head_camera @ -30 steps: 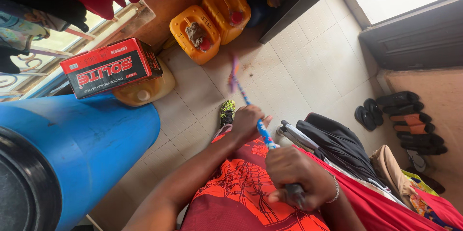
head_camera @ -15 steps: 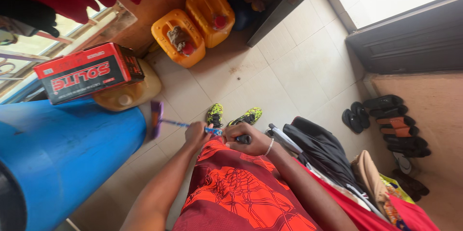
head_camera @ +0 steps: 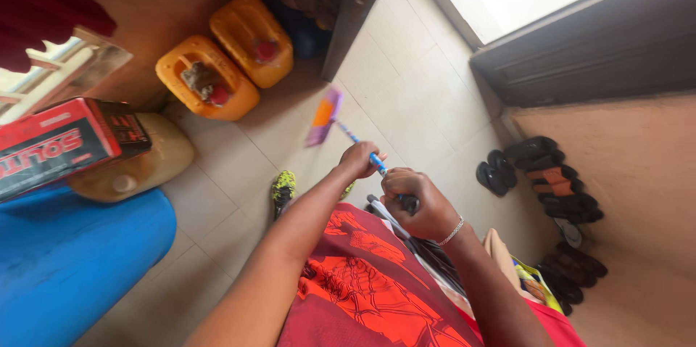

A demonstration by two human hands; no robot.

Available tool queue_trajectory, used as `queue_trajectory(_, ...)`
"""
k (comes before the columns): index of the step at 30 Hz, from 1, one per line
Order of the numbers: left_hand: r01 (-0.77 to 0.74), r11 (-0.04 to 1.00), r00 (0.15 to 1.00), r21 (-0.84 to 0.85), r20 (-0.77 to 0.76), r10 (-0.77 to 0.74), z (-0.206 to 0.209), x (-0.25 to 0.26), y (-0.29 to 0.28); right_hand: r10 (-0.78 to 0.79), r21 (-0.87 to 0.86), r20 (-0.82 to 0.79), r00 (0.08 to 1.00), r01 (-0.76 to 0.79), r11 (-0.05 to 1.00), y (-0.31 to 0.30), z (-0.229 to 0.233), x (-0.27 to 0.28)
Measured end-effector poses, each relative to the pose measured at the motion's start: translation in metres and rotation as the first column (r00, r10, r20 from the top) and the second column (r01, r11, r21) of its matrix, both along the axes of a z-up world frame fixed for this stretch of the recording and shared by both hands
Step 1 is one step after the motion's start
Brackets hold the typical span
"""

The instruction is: The person sweeps the tiled floor of a hallway and landing area using a broom, pushing dust and debris toward an open doorway.

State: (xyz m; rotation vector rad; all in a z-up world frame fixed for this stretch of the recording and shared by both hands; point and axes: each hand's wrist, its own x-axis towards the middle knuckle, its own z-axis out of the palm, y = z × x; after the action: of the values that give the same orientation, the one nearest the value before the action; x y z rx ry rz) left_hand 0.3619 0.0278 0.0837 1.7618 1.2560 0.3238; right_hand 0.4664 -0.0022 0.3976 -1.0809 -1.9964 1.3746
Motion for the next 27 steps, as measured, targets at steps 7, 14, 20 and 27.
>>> queue_trajectory(7,-0.129,0.979,0.990,0.159,0.084,0.117,0.113,0.031,-0.005,0.252,0.060,-0.036,0.967,-0.250,0.966,0.003,0.043,0.040)
queue_trajectory(14,-0.083,0.977,0.988,0.199,-0.109,0.106,0.120,-0.019,-0.030,0.286,-0.050,-0.344,0.894,-0.322,0.946,0.024,0.036,0.063)
queue_trajectory(20,-0.136,0.983,0.936,0.121,-0.311,0.168,0.018,-0.049,-0.040,0.076,-0.297,-0.350,0.934,-0.187,0.936,0.039,-0.021,0.057)
queue_trajectory(27,0.118,0.992,0.986,-0.046,-0.109,-0.122,-0.025,0.051,0.041,-0.071,-0.230,0.116,0.991,0.097,0.968,0.050,-0.004,0.062)
